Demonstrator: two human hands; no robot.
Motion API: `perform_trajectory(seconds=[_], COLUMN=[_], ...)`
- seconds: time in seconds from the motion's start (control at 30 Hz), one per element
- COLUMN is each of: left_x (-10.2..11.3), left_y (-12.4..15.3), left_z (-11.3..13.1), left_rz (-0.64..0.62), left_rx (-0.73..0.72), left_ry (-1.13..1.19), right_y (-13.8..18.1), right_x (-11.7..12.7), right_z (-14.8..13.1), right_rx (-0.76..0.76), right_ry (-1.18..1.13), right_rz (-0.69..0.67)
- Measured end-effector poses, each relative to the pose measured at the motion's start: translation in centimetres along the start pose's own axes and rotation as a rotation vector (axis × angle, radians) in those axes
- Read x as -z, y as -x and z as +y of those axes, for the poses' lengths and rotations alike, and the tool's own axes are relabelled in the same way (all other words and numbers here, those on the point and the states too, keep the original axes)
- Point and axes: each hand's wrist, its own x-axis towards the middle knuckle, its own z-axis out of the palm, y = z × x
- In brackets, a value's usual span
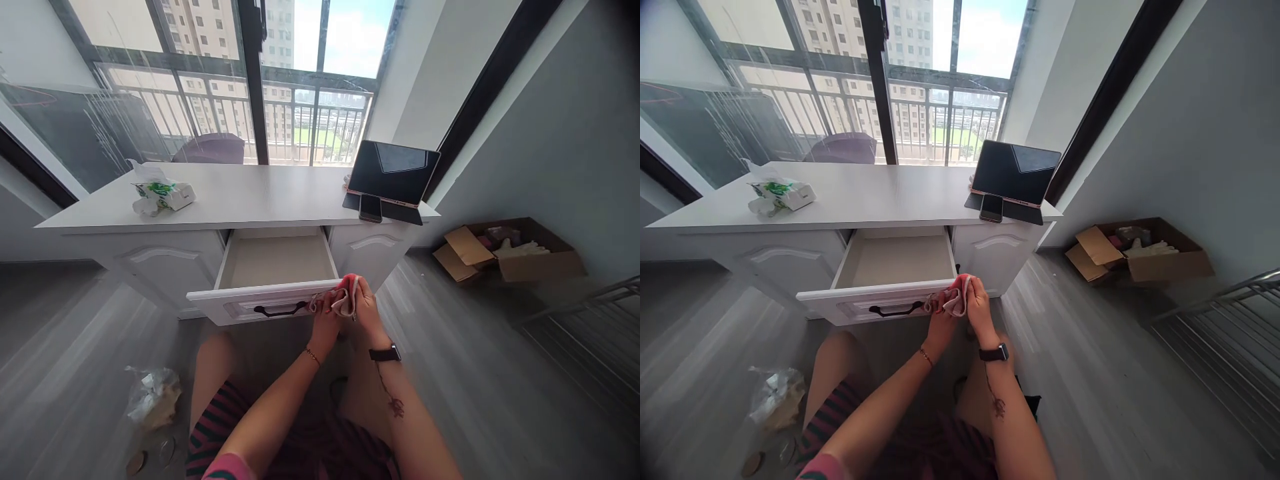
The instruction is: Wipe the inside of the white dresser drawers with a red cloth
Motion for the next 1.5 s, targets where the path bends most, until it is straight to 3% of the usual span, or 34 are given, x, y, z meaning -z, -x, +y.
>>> perform_trajectory(seconds=[0.1, 0.23, 0.47, 0.63, 0.8, 0.93, 1.2, 1.33, 1.5], left_x=[-0.4, 0.7, 6.0, 10.5, 15.7, 17.3, 14.6, 14.5, 12.5], left_y=[1.6, 4.4, 8.5, 12.0, 13.8, 12.3, 7.3, 4.3, 0.5], left_z=[-2.3, -6.5, -14.7, -21.1, -25.2, -23.7, -14.4, -10.4, -5.9], left_rz=[-0.106, -0.22, -0.295, -0.44, -0.353, -0.253, -0.158, -0.214, -0.284], left_rx=[-0.206, -0.285, -0.184, -0.107, -0.024, 0.024, -0.082, -0.152, -0.244], left_ry=[-0.061, -0.13, -0.009, 0.019, -0.105, -0.162, -0.174, -0.139, -0.032], right_y=[-0.1, 0.2, 0.4, 0.4, 0.5, 0.6, 0.3, 0.1, 0.0], right_x=[0.0, -0.4, -0.9, -1.0, -1.2, -1.4, -1.2, -1.3, -1.5], right_z=[-0.3, -0.6, 0.1, 0.2, 0.2, 0.4, 0.6, 0.7, 1.2], right_rx=[-0.016, 0.007, 0.049, 0.054, 0.057, 0.055, 0.053, 0.064, 0.057], right_ry=[0.023, 0.044, 0.048, 0.061, 0.044, 0.03, 0.043, 0.045, 0.076], right_rz=[0.008, 0.039, 0.074, 0.073, 0.083, 0.101, 0.103, 0.118, 0.141])
